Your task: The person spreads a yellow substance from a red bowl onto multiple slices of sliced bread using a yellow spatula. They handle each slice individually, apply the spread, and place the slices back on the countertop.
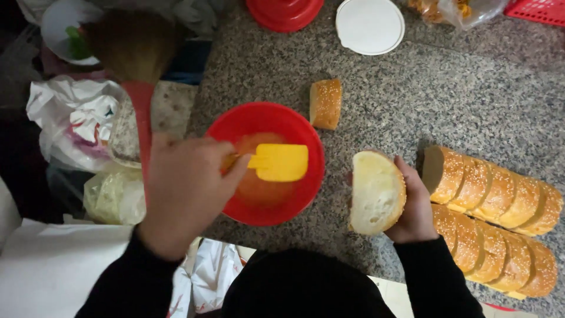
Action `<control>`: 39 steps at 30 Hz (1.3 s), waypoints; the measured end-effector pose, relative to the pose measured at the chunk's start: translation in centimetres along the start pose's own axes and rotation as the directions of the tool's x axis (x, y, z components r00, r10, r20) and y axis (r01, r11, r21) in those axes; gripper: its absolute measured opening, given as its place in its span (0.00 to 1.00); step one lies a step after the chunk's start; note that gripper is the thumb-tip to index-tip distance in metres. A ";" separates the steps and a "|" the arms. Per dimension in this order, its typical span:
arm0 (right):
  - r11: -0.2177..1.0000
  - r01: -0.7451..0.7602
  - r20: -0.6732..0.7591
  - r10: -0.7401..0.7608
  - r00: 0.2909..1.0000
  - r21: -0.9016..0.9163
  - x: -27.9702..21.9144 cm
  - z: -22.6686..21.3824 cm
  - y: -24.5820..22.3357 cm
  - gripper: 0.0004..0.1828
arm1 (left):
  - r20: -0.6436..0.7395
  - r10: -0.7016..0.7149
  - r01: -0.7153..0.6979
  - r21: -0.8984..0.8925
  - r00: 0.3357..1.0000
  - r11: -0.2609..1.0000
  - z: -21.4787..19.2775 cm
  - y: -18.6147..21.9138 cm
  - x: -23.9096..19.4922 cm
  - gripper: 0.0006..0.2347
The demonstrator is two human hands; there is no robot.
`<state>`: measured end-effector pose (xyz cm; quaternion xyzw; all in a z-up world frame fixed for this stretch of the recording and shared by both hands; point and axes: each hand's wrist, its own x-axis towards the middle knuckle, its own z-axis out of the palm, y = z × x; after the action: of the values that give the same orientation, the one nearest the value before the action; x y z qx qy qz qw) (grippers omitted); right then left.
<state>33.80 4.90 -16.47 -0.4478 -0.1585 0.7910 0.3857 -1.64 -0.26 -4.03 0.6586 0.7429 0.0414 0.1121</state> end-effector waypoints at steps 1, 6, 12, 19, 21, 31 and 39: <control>0.999 -0.029 -0.098 0.027 0.995 -0.018 0.1 -0.5 0.1 0.41 | 0.034 0.002 -0.007 0.132 0.999 0.991 0.6 0.5 0.2 0.15; 0.998 -0.067 -0.169 0.065 0.984 -0.007 0.2 -1.2 0.4 0.43 | 0.281 -0.038 -0.063 0.343 0.959 0.937 2.9 4.0 1.2 0.18; 0.989 -0.136 -0.141 0.128 0.982 -0.053 0.3 -2.6 0.8 0.44 | -0.031 0.227 -0.217 0.188 0.973 0.958 6.5 6.0 1.6 0.12; 0.990 -0.140 -0.227 0.132 0.965 -0.018 -0.3 -0.8 1.4 0.46 | 0.131 0.123 -0.156 0.291 0.984 0.944 8.5 7.5 2.7 0.13; 0.991 -0.136 -0.240 0.128 0.962 -0.017 -0.3 -0.9 1.5 0.45 | 0.134 0.130 -0.165 0.298 0.982 0.940 9.1 6.8 2.7 0.14; 0.995 -0.096 -0.181 0.098 0.979 0.018 -0.4 1.5 1.5 0.45 | 0.092 0.097 -0.109 0.134 0.991 0.985 6.3 3.2 1.2 0.13; 0.995 -0.037 -0.307 0.063 0.950 0.088 -0.8 5.3 0.6 0.43 | -0.019 0.120 -0.122 -0.201 0.993 0.972 1.4 -0.1 -0.8 0.13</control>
<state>29.33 4.39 -13.47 -0.5541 -0.0524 0.7262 0.4036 -1.38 -1.17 -5.35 0.6877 0.6939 0.1255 0.1729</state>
